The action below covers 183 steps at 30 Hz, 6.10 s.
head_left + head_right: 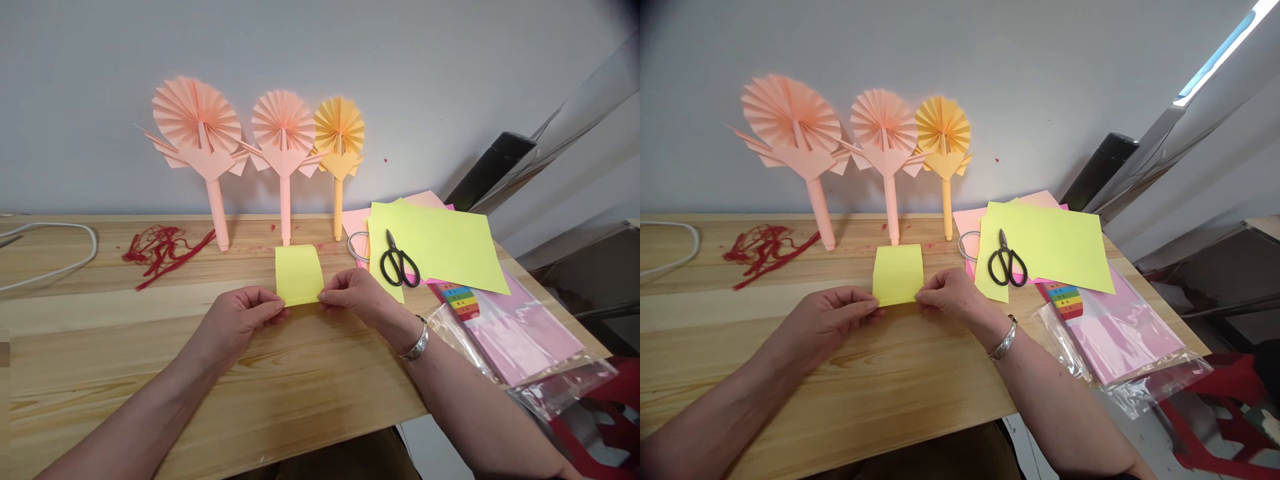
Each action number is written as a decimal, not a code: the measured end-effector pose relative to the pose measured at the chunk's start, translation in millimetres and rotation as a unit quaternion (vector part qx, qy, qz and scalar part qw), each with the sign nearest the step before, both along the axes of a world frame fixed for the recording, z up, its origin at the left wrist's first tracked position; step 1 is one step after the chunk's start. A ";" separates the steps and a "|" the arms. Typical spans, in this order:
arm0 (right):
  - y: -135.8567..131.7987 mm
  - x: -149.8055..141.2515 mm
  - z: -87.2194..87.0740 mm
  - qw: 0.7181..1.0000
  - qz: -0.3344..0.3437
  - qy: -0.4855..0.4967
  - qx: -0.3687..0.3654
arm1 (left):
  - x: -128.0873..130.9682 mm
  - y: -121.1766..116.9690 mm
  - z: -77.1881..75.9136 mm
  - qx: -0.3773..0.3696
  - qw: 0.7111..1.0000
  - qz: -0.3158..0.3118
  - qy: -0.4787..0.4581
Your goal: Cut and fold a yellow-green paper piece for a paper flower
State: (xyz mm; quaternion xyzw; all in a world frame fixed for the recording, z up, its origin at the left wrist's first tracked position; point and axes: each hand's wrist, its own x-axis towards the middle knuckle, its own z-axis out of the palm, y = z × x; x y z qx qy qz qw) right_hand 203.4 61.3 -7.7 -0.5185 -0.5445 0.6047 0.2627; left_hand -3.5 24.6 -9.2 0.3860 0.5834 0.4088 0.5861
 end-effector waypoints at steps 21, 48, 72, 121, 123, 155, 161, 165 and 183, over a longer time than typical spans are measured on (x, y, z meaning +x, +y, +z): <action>-0.1 1.1 3.2 1.000 0.005 0.011 -0.001 | -0.4 -2.0 -0.1 0.020 0.999 -0.001 0.025; -0.4 -0.4 6.6 0.996 -0.020 0.061 -0.060 | 0.1 -1.8 2.3 0.033 0.999 -0.005 0.036; -3.6 -6.6 7.4 0.998 -0.042 0.025 -0.030 | 1.4 -0.3 -1.5 0.004 1.000 0.013 0.001; -0.7 -1.0 3.5 0.991 0.014 0.097 -0.093 | -0.1 -1.0 12.4 -0.099 0.977 -0.079 -0.170; -1.3 -1.6 3.5 0.990 0.023 0.103 -0.092 | -0.1 -2.3 11.8 -0.133 0.972 -0.101 -0.165; -5.7 -8.2 7.1 0.989 0.016 0.104 -0.100 | 3.1 -4.2 5.6 -0.135 0.978 -0.132 -0.085; -5.2 -7.0 5.5 0.991 0.020 0.102 -0.080 | 3.2 -4.5 4.8 -0.134 0.977 -0.147 -0.082; -5.3 -7.3 4.5 0.992 0.031 0.105 -0.067 | 2.5 -4.8 5.2 -0.135 0.975 -0.159 -0.080; -6.6 -7.7 5.2 0.988 0.096 0.085 -0.092 | 3.1 -3.3 6.7 -0.124 0.982 -0.115 -0.084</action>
